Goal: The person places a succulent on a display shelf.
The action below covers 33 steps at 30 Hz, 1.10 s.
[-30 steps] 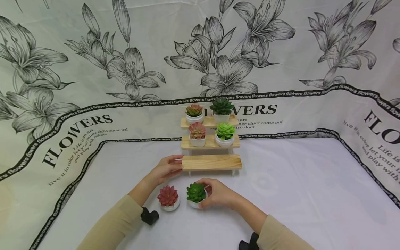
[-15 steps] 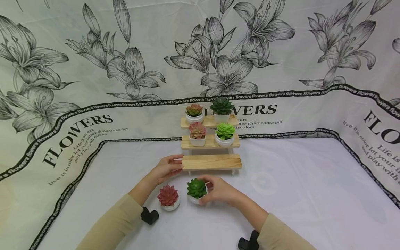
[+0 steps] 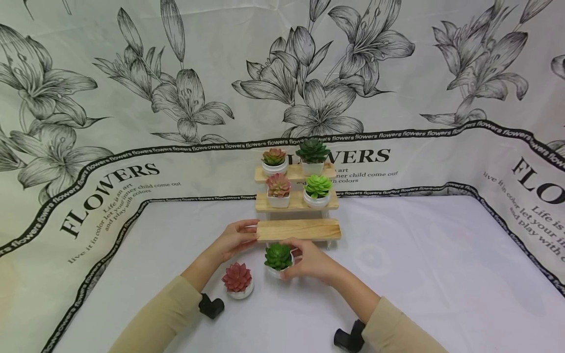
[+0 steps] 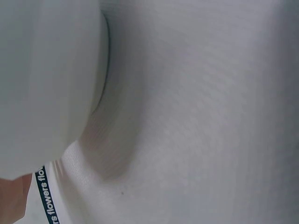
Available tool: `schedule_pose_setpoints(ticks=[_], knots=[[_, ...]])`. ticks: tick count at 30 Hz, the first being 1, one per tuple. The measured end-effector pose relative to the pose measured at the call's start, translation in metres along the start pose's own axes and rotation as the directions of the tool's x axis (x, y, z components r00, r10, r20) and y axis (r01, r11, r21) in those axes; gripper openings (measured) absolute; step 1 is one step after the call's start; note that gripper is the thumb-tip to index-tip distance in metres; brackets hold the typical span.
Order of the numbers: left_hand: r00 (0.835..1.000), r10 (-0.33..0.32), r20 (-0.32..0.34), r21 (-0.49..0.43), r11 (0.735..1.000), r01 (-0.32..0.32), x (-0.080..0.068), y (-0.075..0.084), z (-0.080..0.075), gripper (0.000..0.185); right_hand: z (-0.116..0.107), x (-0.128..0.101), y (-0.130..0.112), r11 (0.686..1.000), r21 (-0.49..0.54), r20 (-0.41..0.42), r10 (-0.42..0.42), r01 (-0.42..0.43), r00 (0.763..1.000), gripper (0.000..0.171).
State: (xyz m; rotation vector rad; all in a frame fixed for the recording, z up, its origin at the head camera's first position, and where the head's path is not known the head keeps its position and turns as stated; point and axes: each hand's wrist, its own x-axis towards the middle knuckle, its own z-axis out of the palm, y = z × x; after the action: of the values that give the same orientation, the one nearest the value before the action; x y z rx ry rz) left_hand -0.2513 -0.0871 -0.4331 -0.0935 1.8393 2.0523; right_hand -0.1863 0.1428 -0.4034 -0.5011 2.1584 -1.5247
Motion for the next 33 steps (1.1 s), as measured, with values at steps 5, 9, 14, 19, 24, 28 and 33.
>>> schedule_pose_setpoints(ticks=[5,9,14,19,24,28,33], knots=[[1.0,0.006,0.0,0.004,1.0,-0.006,0.001,-0.001,0.0,0.045,-0.003,0.002,-0.003,1.0,-0.002,-0.029,-0.016,0.016,0.999,0.07],[1.0,0.003,-0.004,0.0,1.0,-0.003,0.001,-0.001,0.0,0.045,-0.005,0.005,-0.004,0.999,0.014,-0.056,-0.029,0.029,0.998,0.07],[1.0,0.002,-0.002,0.004,1.0,-0.002,0.001,-0.001,0.0,0.046,-0.007,0.008,-0.007,0.999,0.046,-0.079,-0.022,0.026,0.997,0.072],[1.0,0.001,0.0,0.002,1.0,-0.001,0.0,-0.001,-0.001,0.045,-0.01,0.013,-0.011,0.999,0.043,-0.119,-0.019,0.025,0.993,0.071],[1.0,0.0,-0.001,-0.004,1.0,0.0,0.0,-0.001,-0.001,0.045,-0.013,0.018,-0.015,0.999,0.035,-0.146,0.015,-0.01,0.989,0.071],[1.0,0.004,-0.003,-0.01,1.0,-0.004,-0.001,-0.001,0.0,0.046,-0.015,0.021,-0.016,0.999,0.041,-0.148,0.013,-0.007,0.989,0.069],[1.0,-0.003,-0.003,-0.01,1.0,0.002,-0.001,0.0,0.0,0.045,-0.018,0.026,-0.017,1.0,0.023,-0.163,-0.013,0.017,0.987,0.069]])
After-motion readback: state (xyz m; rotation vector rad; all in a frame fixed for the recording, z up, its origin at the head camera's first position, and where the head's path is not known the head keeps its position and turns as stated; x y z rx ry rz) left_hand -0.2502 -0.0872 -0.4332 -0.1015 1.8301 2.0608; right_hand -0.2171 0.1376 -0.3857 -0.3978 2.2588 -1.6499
